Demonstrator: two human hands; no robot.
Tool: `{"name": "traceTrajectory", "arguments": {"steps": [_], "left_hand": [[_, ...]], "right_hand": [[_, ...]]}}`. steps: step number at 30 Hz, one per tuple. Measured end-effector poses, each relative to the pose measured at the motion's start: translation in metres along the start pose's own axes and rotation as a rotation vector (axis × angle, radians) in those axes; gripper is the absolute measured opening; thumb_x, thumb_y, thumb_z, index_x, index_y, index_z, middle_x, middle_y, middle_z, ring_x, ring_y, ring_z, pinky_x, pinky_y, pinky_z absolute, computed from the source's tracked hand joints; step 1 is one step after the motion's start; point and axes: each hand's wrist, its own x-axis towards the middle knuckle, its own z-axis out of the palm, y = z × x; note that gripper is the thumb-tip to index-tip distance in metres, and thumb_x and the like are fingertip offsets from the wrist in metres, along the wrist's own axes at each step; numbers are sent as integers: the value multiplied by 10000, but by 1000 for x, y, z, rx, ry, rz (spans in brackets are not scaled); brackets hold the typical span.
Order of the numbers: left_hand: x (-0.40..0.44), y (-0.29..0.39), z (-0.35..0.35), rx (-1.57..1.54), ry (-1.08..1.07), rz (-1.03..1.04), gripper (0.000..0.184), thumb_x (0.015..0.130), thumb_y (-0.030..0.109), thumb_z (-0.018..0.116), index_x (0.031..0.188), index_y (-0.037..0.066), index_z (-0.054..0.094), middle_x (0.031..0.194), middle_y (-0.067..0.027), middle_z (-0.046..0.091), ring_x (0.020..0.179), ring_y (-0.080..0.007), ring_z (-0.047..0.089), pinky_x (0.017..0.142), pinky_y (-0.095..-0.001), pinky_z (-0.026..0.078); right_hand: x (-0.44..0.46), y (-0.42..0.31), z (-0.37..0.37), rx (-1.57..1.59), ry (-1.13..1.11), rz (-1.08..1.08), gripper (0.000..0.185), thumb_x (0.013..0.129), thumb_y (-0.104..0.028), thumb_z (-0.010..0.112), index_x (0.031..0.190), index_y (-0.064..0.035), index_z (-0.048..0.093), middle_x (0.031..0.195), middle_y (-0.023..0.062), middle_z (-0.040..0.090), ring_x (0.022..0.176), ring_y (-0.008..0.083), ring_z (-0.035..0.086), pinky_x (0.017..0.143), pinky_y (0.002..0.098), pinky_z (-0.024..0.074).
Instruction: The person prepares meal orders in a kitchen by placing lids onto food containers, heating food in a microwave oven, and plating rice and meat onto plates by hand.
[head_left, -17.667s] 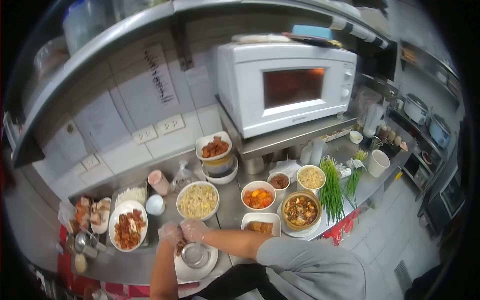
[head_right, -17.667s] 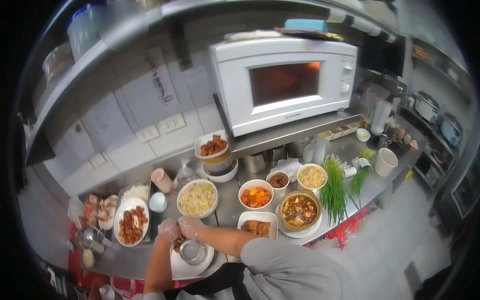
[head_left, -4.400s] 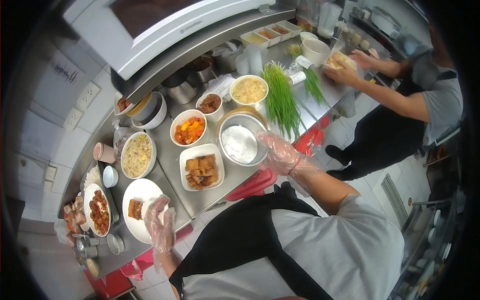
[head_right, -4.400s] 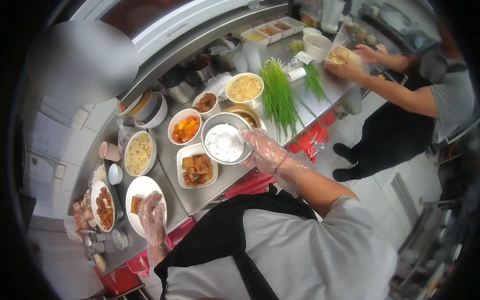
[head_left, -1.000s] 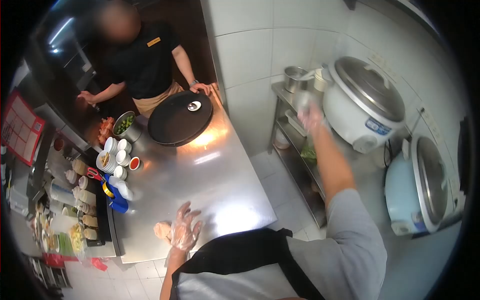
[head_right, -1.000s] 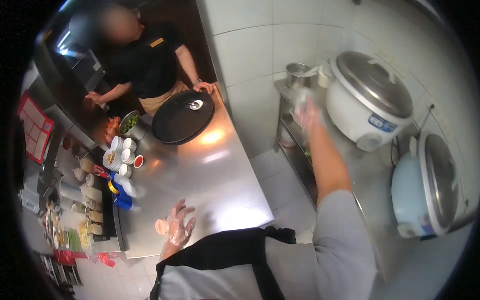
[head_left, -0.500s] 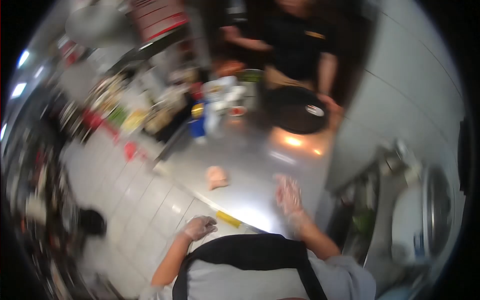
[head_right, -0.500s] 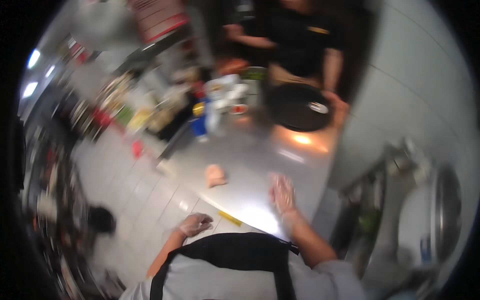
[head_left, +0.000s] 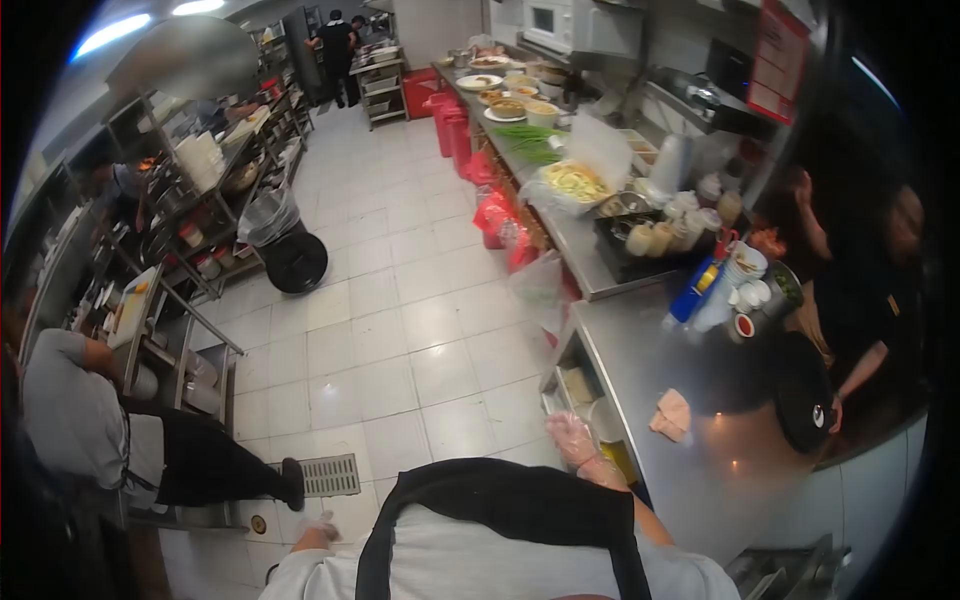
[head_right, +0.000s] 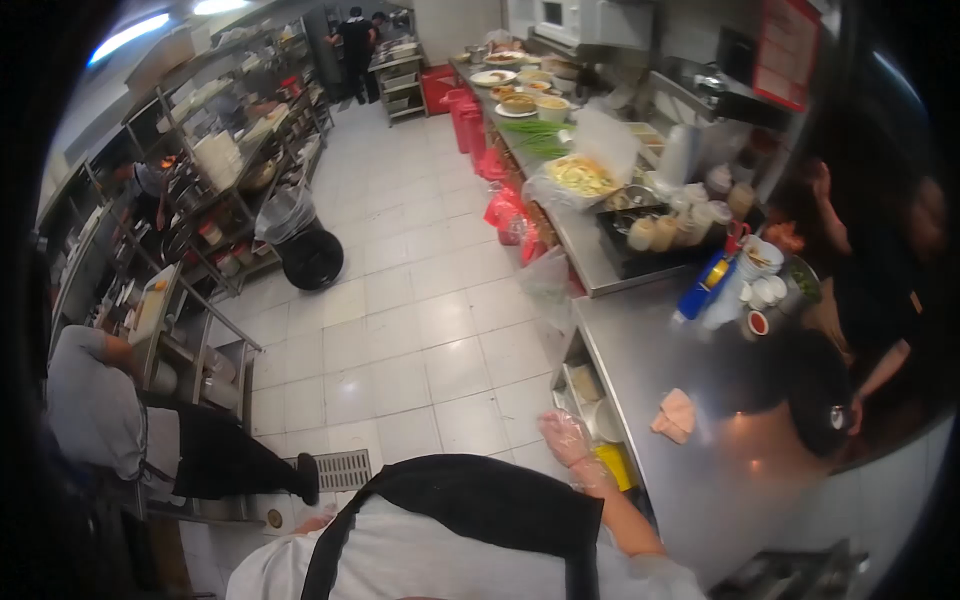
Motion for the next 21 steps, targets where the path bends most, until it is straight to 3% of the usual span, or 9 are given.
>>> {"name": "traceTrajectory", "arguments": {"steps": [3, 5, 8, 12, 16, 19, 21], "left_hand": [[12, 38, -27, -52, 43, 111, 490, 817, 367, 625, 1209, 77, 572, 1277, -199, 508, 1219, -318, 455, 1013, -388, 390], [5, 92, -70, -58, 143, 223, 525, 802, 366, 642, 1234, 81, 559, 1308, -211, 483, 1250, -324, 430, 1033, -390, 377], [-14, 169, -151, -31, 387, 354, 581, 779, 364, 667, 1273, 87, 539, 1354, -229, 447, 1296, -334, 393, 1062, -393, 357], [1, 225, -240, -9, 702, 478, 614, 760, 371, 680, 1280, 79, 537, 1342, -229, 469, 1292, -339, 406, 1071, -402, 348], [20, 234, -317, -330, 602, 457, 606, 793, 382, 636, 1280, 38, 530, 1285, -240, 526, 1228, -364, 477, 1047, -411, 372], [56, 230, -346, -516, 451, 282, 562, 826, 377, 595, 1255, 16, 547, 1246, -232, 562, 1185, -355, 522, 1023, -405, 391], [76, 229, -346, -614, 505, 300, 553, 842, 378, 576, 1238, -7, 557, 1239, -217, 577, 1177, -336, 538, 1011, -387, 399]], "right_hand": [[25, 57, 45, -356, -194, 4, 393, 781, -153, 581, 1168, -88, 599, 1124, 163, 638, 1070, 343, 583, 937, 420, 453], [45, 84, 57, -403, -390, 3, 417, 771, -172, 592, 1181, -95, 598, 1146, 170, 627, 1106, 341, 567, 964, 401, 442], [85, 65, 50, -252, -470, 86, 441, 770, -223, 588, 1190, -90, 591, 1145, 187, 623, 1106, 349, 564, 961, 404, 441], [182, 70, 61, -285, -416, 13, 486, 791, -320, 565, 1216, -85, 568, 1138, 189, 629, 1099, 343, 575, 942, 410, 449], [305, 15, 39, -263, -514, 30, 526, 807, -317, 553, 1276, -83, 514, 1166, 217, 608, 1109, 331, 577, 963, 393, 441], [391, -45, 16, -292, -543, -54, 522, 814, -321, 548, 1274, -76, 512, 1187, 209, 602, 1119, 329, 570, 978, 392, 430], [454, -66, 18, -346, -581, -156, 511, 824, -315, 542, 1276, -78, 508, 1186, 203, 602, 1123, 334, 563, 984, 397, 423]]}}
